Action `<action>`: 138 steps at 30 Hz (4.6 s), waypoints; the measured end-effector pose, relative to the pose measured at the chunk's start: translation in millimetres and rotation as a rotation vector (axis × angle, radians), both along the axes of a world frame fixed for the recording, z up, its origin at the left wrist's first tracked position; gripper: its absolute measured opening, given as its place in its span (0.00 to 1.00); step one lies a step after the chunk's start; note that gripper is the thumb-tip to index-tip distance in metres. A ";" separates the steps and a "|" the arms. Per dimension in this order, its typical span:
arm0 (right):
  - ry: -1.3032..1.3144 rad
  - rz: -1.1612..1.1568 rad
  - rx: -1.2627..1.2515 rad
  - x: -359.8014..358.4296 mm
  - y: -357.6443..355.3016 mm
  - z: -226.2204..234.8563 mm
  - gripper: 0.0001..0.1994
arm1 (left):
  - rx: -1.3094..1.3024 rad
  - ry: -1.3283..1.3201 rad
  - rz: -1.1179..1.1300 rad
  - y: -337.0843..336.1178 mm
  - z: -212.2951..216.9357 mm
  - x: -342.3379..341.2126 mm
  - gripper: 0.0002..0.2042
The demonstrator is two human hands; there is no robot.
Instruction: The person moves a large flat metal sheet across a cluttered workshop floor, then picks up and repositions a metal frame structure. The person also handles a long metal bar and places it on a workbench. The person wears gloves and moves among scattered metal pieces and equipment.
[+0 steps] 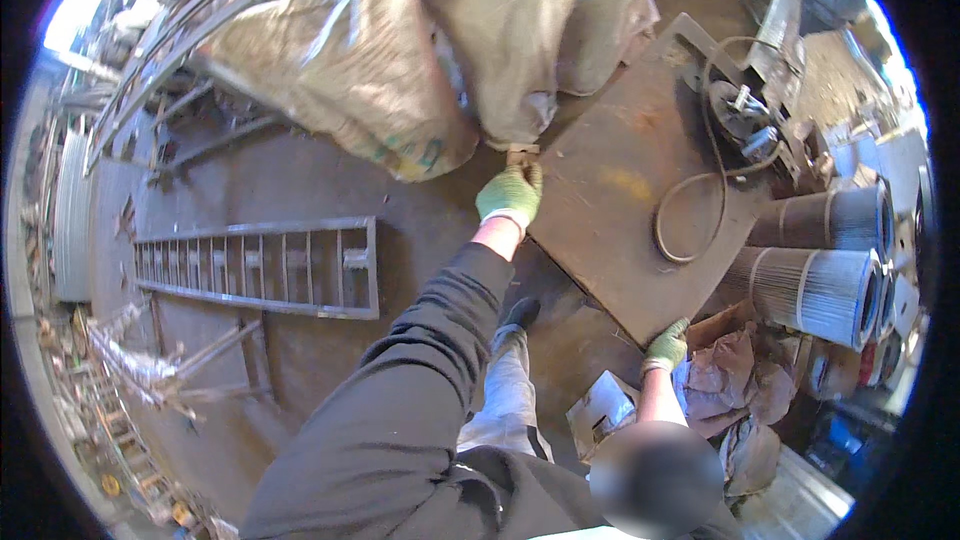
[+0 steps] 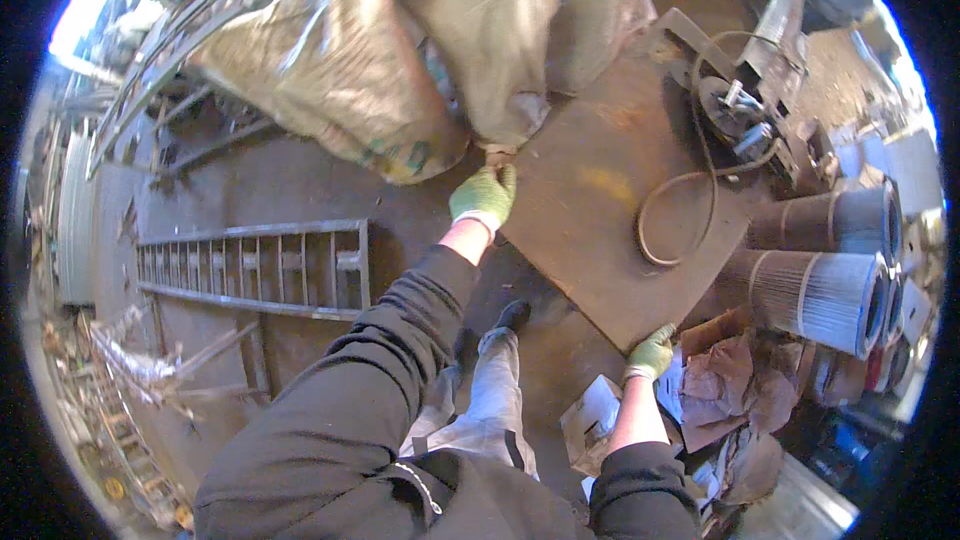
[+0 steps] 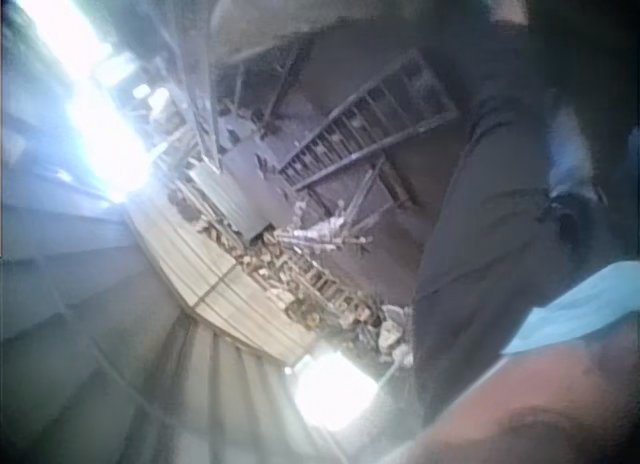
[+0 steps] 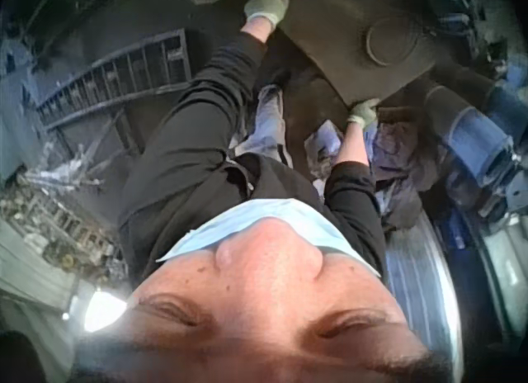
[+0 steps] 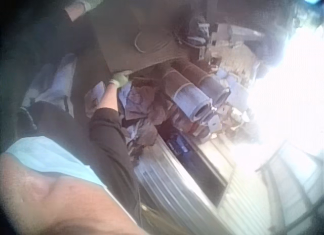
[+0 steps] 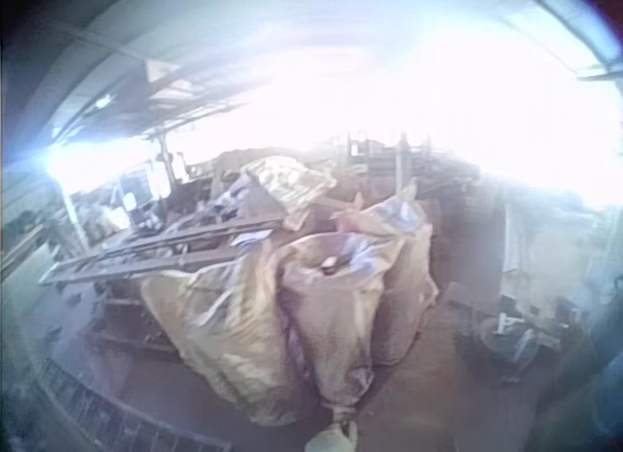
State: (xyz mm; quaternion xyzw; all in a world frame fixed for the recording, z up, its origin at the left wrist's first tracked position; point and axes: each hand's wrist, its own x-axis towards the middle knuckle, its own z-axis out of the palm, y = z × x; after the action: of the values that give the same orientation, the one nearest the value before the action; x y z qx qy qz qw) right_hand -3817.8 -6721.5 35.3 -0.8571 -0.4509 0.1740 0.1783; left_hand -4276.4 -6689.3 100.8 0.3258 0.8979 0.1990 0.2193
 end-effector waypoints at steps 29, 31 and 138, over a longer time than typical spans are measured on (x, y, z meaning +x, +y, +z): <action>0.068 -0.094 -0.043 5.4 -349.4 -33.1 0.42 | 0.109 -0.098 0.098 -383.5 2.9 -29.1 0.26; -0.037 -0.079 -0.108 1.1 -377.7 -30.1 0.45 | 0.099 -0.084 0.070 -409.2 0.8 -30.3 0.27; 0.168 -0.513 -0.144 -123.2 -1832.7 192.7 0.32 | -0.124 0.017 -0.278 -1774.4 -10.8 -102.9 0.38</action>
State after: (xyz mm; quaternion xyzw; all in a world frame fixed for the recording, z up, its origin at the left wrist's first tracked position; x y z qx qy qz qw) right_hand -3941.0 -8554.2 228.0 -0.9362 -0.1893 0.2254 0.1918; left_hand -4379.3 -8463.8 90.0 0.4343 0.8566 0.1081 0.2568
